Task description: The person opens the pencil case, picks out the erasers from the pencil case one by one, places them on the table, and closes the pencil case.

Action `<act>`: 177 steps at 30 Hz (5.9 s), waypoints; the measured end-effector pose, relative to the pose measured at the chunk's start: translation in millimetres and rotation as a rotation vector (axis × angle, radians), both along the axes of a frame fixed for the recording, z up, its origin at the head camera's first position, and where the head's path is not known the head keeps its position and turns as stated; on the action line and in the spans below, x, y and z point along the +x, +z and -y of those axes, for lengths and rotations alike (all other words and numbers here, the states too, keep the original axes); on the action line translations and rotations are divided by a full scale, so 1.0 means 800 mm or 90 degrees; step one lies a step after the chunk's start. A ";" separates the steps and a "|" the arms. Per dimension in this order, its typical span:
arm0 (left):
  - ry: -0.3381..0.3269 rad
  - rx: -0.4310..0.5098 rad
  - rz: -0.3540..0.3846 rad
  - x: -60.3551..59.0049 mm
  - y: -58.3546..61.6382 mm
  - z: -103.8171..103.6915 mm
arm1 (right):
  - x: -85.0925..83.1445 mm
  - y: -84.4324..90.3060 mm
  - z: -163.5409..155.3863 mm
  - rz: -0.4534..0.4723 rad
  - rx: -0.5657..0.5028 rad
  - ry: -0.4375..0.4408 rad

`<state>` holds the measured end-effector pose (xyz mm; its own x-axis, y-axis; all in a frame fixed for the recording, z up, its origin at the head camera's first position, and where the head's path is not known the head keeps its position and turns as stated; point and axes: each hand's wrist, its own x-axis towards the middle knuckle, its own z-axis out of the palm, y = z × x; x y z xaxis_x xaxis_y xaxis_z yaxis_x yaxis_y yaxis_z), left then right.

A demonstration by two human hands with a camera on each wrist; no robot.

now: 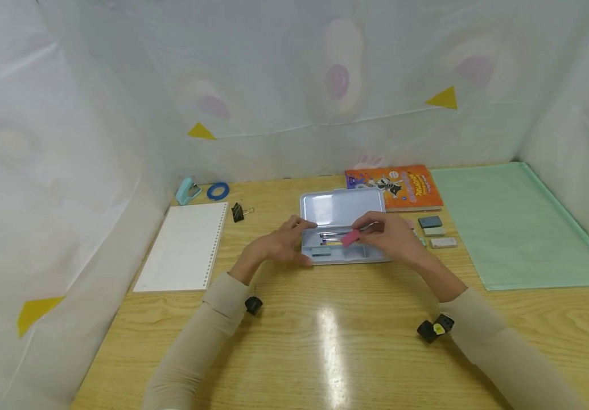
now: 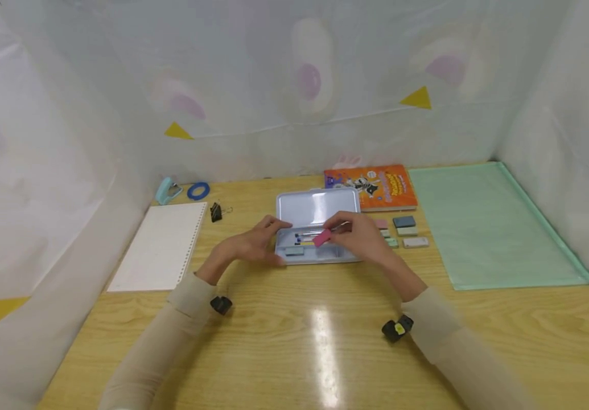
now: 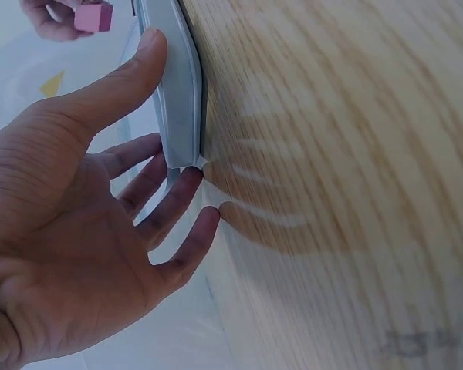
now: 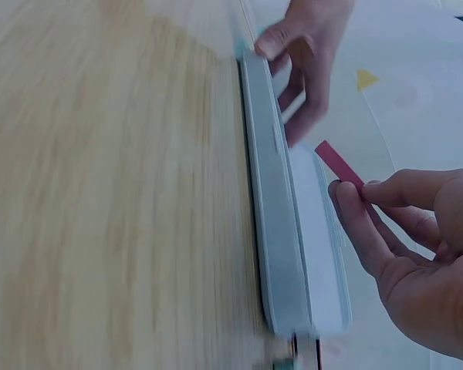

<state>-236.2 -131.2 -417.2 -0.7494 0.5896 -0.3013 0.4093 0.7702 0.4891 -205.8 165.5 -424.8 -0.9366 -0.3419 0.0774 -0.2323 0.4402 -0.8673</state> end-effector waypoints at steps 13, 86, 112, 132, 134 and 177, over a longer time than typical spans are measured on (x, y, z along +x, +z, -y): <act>0.002 0.003 0.000 0.000 -0.001 0.001 | 0.018 0.001 -0.113 0.041 0.049 -0.073; 0.003 -0.022 -0.006 0.000 0.003 0.000 | 0.007 -0.013 0.076 -0.071 0.128 0.212; -0.002 -0.011 -0.008 -0.001 0.000 -0.001 | 0.014 -0.006 0.097 -0.107 0.194 0.064; -0.001 -0.025 -0.012 -0.003 0.001 0.002 | 0.003 -0.005 0.064 -0.057 0.128 0.041; -0.002 -0.026 -0.013 -0.003 0.001 0.002 | 0.003 -0.005 0.060 -0.061 0.121 0.033; -0.001 -0.021 0.001 -0.002 0.000 0.000 | 0.058 -0.013 -0.213 0.030 0.200 -0.095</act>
<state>-237.4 -131.1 -417.5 -0.7483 0.5804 -0.3212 0.4099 0.7853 0.4640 -159.0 336.1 -435.0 -0.9780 -0.2014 -0.0540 -0.1086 0.7131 -0.6926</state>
